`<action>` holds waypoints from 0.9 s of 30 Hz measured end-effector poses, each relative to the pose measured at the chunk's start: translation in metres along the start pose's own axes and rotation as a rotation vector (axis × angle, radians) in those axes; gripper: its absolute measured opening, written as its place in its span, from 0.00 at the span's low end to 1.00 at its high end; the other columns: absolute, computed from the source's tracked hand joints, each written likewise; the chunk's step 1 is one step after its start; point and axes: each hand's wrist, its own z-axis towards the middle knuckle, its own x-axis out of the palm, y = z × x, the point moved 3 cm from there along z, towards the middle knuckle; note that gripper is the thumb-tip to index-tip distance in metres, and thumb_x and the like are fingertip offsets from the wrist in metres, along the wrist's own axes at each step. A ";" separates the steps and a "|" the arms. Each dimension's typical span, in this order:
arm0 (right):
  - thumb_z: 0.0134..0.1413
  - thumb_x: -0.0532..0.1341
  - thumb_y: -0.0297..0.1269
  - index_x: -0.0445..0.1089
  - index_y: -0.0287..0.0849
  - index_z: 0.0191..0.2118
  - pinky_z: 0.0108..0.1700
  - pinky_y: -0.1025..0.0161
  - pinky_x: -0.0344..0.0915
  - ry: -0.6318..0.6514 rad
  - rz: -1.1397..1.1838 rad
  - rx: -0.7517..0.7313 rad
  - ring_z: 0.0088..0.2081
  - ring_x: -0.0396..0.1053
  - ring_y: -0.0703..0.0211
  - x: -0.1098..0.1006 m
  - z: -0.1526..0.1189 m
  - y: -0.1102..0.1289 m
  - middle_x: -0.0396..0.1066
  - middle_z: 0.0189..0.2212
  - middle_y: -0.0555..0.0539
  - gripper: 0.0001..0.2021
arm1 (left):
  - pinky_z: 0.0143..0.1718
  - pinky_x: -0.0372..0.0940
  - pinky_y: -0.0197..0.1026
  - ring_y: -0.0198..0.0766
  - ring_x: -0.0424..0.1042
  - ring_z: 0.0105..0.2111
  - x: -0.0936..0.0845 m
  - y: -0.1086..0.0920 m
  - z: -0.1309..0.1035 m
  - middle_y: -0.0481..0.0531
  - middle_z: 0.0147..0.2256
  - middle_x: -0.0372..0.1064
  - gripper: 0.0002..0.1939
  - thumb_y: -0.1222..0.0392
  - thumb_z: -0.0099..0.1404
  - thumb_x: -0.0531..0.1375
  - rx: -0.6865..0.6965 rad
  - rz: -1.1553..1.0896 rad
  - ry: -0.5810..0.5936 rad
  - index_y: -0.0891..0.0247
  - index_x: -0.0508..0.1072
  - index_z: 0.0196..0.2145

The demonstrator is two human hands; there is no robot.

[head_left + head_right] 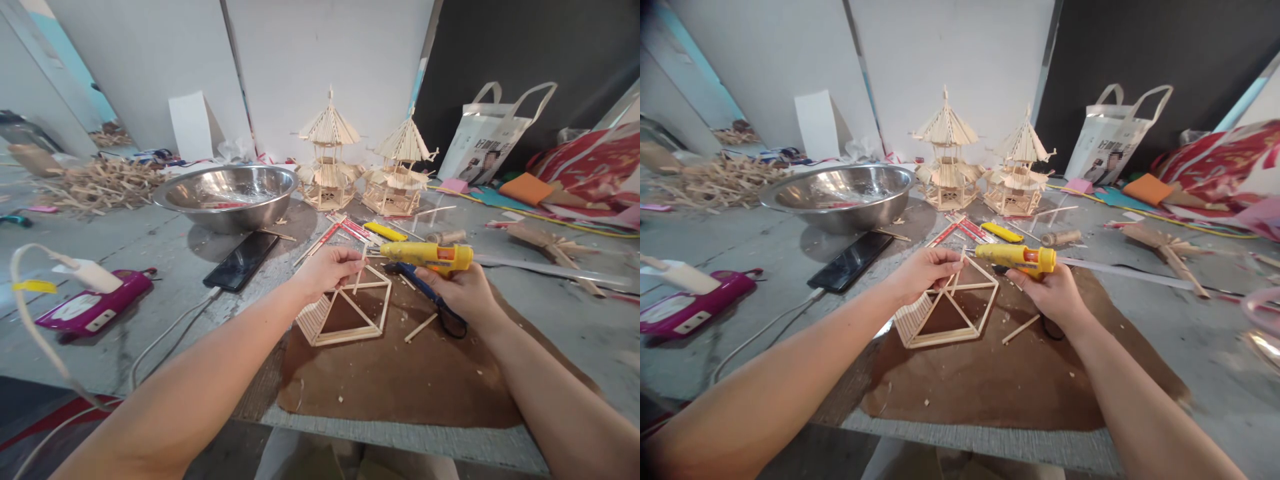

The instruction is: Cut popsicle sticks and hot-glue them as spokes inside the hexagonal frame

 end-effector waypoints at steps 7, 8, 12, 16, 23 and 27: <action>0.39 0.60 0.36 0.70 0.40 0.29 0.29 0.64 0.69 -0.009 -0.026 -0.036 0.27 0.70 0.59 -0.001 0.001 0.004 0.73 0.26 0.50 0.07 | 0.13 0.47 0.28 0.21 0.52 0.14 0.000 0.000 -0.001 0.45 0.19 0.61 0.14 0.53 0.47 0.60 -0.009 -0.004 -0.009 0.67 0.69 0.29; 0.39 0.60 0.36 0.70 0.40 0.28 0.29 0.64 0.69 -0.010 -0.028 -0.038 0.27 0.70 0.59 -0.001 0.001 0.005 0.73 0.26 0.50 0.07 | 0.13 0.47 0.28 0.21 0.52 0.14 0.000 -0.001 -0.001 0.45 0.19 0.61 0.14 0.53 0.47 0.60 -0.011 -0.002 -0.010 0.67 0.69 0.29; 0.39 0.60 0.36 0.70 0.40 0.28 0.29 0.64 0.69 -0.001 -0.037 -0.043 0.27 0.70 0.58 -0.001 0.001 0.005 0.73 0.26 0.50 0.07 | 0.13 0.47 0.28 0.21 0.52 0.14 0.000 -0.001 -0.001 0.44 0.19 0.60 0.15 0.53 0.47 0.60 -0.008 0.003 -0.010 0.67 0.70 0.29; 0.39 0.60 0.37 0.71 0.41 0.28 0.30 0.63 0.68 0.004 -0.036 -0.033 0.27 0.70 0.59 -0.001 0.000 0.002 0.72 0.26 0.51 0.07 | 0.13 0.47 0.28 0.21 0.52 0.14 0.000 -0.001 -0.001 0.44 0.19 0.60 0.15 0.53 0.47 0.60 -0.004 0.003 -0.001 0.67 0.70 0.29; 0.39 0.60 0.37 0.71 0.41 0.31 0.33 0.61 0.68 0.013 -0.046 0.003 0.30 0.70 0.57 -0.002 0.000 0.003 0.73 0.28 0.50 0.09 | 0.14 0.46 0.28 0.21 0.52 0.14 0.000 -0.001 0.000 0.44 0.18 0.60 0.15 0.53 0.47 0.60 -0.006 0.002 0.010 0.67 0.69 0.29; 0.40 0.60 0.37 0.70 0.41 0.31 0.33 0.60 0.68 0.008 -0.020 0.011 0.30 0.70 0.57 -0.002 0.001 0.002 0.73 0.28 0.50 0.09 | 0.14 0.46 0.28 0.21 0.52 0.14 0.000 0.000 0.000 0.44 0.18 0.60 0.14 0.54 0.48 0.60 -0.001 0.008 0.016 0.67 0.69 0.29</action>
